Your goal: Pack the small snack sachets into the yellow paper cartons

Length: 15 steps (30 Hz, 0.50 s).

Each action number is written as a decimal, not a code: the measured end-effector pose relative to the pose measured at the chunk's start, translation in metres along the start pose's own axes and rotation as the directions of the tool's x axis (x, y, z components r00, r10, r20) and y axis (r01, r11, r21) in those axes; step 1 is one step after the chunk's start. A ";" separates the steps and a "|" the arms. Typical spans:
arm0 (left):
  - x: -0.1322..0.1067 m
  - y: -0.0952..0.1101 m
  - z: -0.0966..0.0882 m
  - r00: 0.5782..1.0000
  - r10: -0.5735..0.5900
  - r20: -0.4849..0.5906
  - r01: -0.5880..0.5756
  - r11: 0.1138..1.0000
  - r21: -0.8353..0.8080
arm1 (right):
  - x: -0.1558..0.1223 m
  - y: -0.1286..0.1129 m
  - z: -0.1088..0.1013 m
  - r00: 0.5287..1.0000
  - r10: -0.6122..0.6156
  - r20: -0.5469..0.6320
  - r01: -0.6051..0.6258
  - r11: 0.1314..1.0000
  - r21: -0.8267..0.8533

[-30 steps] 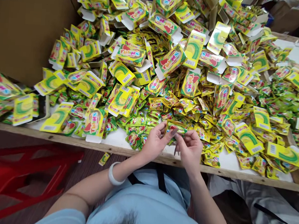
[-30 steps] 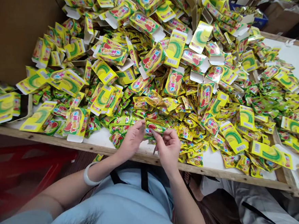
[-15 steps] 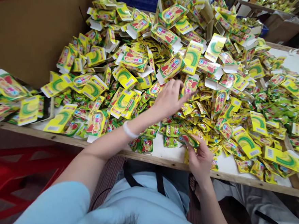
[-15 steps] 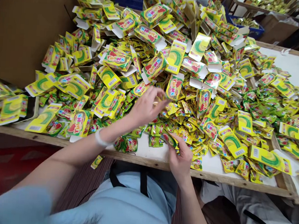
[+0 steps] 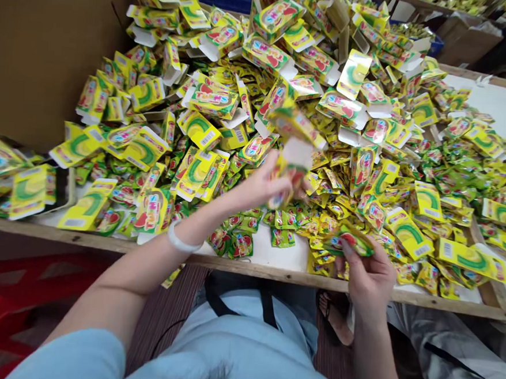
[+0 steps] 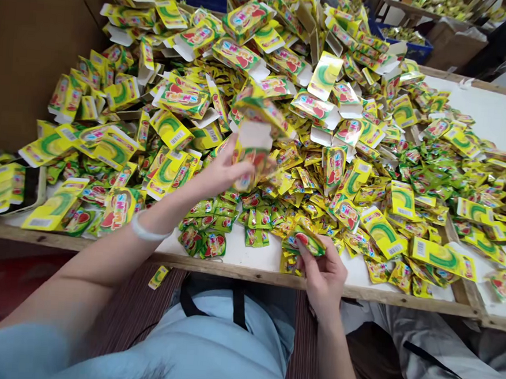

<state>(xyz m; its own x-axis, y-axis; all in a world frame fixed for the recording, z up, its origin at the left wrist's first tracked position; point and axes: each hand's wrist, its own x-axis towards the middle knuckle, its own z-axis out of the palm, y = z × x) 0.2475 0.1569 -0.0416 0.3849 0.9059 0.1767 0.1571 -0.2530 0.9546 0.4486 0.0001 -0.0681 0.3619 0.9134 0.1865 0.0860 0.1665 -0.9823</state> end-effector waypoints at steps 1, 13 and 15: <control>-0.021 0.004 0.004 0.991 -0.063 0.119 0.076 0.992 -0.102 | 0.004 -0.004 0.001 0.999 -0.035 -0.021 0.035 0.999 0.031; -0.095 0.022 0.034 0.866 -0.182 0.466 0.306 0.929 -0.206 | 0.030 -0.045 0.014 0.751 -0.220 0.623 0.470 0.840 -0.271; -0.096 0.023 0.034 0.852 -0.219 0.476 0.303 0.947 -0.106 | 0.032 -0.054 0.010 0.711 -0.120 0.693 0.451 0.833 -0.319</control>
<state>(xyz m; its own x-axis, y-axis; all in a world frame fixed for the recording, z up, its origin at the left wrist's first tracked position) 0.2455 0.0526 -0.0446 0.7261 0.6656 -0.1727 0.1691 0.0707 0.9831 0.4465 0.0236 -0.0097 -0.3959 0.8870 0.2376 0.5312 0.4323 -0.7287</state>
